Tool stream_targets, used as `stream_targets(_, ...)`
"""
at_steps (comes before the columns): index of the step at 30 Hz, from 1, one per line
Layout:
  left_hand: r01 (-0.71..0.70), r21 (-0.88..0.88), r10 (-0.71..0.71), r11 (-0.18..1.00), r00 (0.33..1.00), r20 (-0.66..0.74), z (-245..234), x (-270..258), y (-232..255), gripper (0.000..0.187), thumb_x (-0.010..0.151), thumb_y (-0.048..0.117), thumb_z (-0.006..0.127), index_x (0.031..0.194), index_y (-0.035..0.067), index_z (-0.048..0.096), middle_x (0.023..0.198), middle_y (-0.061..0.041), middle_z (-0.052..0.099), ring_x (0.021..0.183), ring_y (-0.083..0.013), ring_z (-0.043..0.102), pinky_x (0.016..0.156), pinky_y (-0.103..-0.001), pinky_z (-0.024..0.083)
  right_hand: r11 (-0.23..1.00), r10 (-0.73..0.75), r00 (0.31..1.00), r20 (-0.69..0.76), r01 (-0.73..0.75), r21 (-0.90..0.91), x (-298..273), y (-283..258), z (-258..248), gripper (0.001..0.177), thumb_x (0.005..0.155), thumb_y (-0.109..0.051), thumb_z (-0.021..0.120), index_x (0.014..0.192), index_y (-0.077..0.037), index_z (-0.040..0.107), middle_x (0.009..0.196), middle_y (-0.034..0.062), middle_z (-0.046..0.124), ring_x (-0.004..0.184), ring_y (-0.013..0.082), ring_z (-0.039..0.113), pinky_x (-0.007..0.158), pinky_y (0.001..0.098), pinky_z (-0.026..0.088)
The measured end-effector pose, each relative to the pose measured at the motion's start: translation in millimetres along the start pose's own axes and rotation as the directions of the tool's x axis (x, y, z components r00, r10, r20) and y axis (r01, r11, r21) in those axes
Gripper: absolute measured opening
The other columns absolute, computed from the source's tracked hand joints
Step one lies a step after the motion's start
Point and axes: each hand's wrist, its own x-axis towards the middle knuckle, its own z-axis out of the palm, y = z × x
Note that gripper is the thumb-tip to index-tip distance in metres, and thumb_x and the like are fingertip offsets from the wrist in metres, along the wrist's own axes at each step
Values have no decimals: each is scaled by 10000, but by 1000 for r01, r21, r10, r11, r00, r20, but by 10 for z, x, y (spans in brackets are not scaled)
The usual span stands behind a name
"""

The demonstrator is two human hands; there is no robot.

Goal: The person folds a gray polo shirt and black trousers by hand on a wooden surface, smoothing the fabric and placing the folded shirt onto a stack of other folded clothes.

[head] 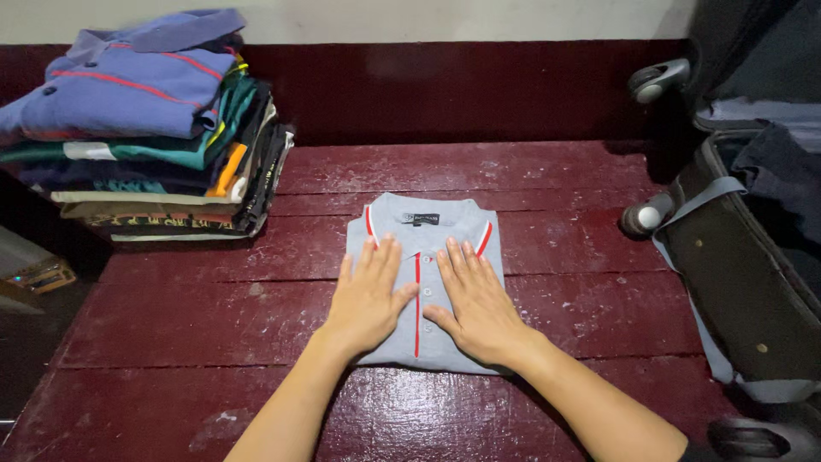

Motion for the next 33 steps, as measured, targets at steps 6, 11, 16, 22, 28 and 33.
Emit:
stream_targets(6,204,40,-202,978,979,-36,22,-35,-120,799,996,527,465,1555,-11,271,1648,-186,233,1546,-325,172,1187,-602,107,988,152,988,-10,-152,-17,11,122,8,897,1013,-538,456,1562,106,159,1632,320,107,1526,441,67,1205,550,54)
stream_targets(11,-31,-67,17,997,979,-205,-33,-55,-97,785,1013,499,481,1578,-12,292,1669,-203,241,1570,-359,181,1253,-581,94,977,142,956,-256,-176,-118,-22,126,-51,822,1032,-473,440,1554,118,209,1667,342,128,1565,471,68,1234,582,52)
stream_targets(16,-78,-60,78,995,997,-9,12,-44,62,803,990,524,480,1587,37,253,1675,-165,206,1561,-353,134,1209,-592,83,998,48,997,-68,-46,35,-41,-90,37,897,1008,-544,462,1554,117,195,1642,332,116,1544,455,63,1213,563,56)
stream_targets(22,160,68,-158,985,987,-40,16,-38,-114,820,999,538,464,1576,8,221,1675,-175,169,1548,-342,101,1181,-643,48,973,210,976,-59,-215,-89,33,-2,13,894,987,-551,451,1535,109,203,1641,311,88,1535,435,23,1192,610,15)
stream_targets(28,-3,4,3,1000,984,-176,-111,-65,-113,848,1008,544,461,1576,-40,223,1670,-223,180,1563,-368,116,1204,-601,62,958,210,921,-328,-261,-121,-41,98,-98,820,1025,-479,418,1529,142,238,1659,335,94,1554,466,1,1197,659,3)
stream_targets(33,-245,-155,246,957,969,-13,-59,-182,97,774,1047,494,435,1612,4,236,1695,-198,187,1572,-358,120,1223,-560,67,999,13,988,-156,-21,-50,-151,-220,182,707,1059,-371,383,1579,91,256,1683,285,148,1568,433,89,1207,632,37)
